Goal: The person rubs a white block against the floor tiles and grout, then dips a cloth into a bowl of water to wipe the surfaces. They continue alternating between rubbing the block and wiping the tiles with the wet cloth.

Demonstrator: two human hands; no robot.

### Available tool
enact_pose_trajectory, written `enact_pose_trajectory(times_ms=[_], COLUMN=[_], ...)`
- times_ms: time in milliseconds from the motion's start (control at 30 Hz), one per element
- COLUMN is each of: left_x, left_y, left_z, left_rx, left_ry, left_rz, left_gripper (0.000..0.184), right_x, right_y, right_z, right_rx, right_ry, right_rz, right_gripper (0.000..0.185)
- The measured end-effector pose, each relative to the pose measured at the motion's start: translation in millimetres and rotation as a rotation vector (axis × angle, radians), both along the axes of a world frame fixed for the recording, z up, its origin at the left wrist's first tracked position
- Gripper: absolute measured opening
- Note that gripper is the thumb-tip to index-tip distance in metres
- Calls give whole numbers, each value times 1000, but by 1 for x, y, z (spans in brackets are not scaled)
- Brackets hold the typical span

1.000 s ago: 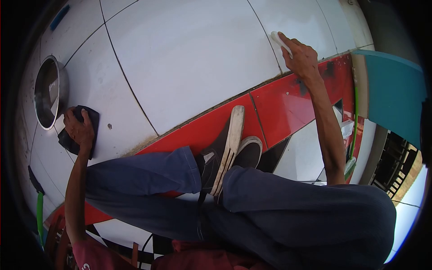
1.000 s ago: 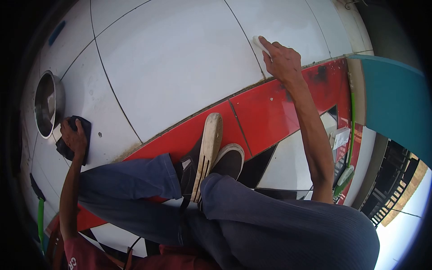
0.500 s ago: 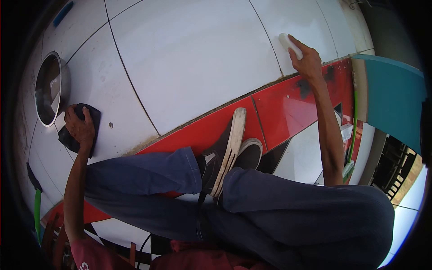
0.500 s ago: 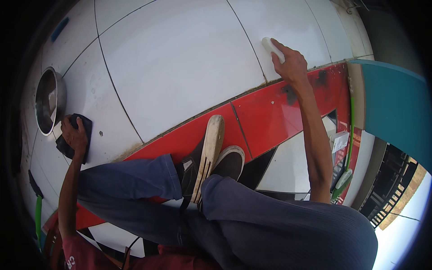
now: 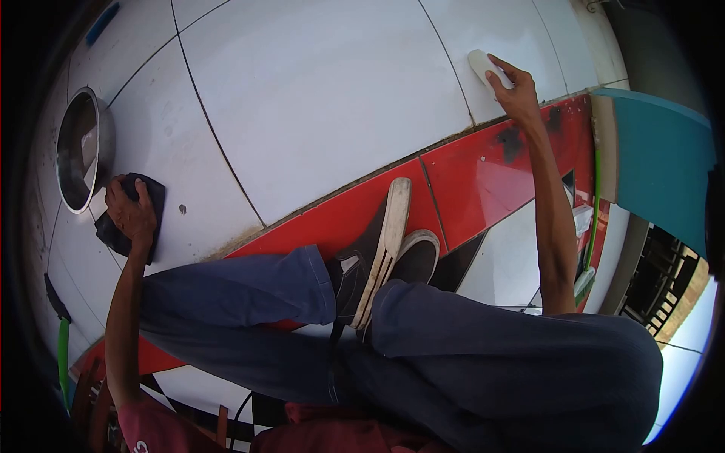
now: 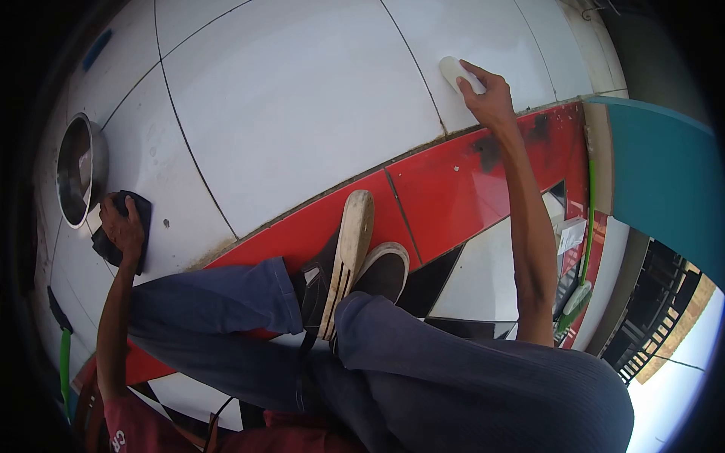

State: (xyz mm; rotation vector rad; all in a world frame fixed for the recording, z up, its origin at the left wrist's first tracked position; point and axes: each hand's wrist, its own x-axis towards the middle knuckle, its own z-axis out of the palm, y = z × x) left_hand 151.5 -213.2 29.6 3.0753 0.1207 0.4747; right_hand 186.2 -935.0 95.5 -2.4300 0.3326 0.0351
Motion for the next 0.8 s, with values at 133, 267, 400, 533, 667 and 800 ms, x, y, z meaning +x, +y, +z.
enact_pose_trajectory(times_ms=[133, 267, 400, 533, 667, 800], left_x=[0, 1, 0, 1, 2, 1], left_y=[4, 0, -1, 0, 4, 1], left_z=[-4, -1, 0, 1, -3, -1], left_rx=[40, 18, 16, 5, 17, 7], left_ry=[4, -1, -9, 2, 0, 4], left_rz=[6, 16, 6, 11, 5, 14], left_gripper=[37, 36, 36, 37, 37, 37], right_x=[-4, 0, -3, -3, -8, -3], right_y=[10, 0, 18, 17, 21, 9], right_z=[4, -2, 12, 13, 11, 6], right_rx=[74, -77, -71, -355, -306, -333], right_ry=[73, -59, 89, 2, 8, -33], right_rz=[60, 41, 68, 47, 121, 56], right_gripper=[44, 44, 44, 45, 46, 46])
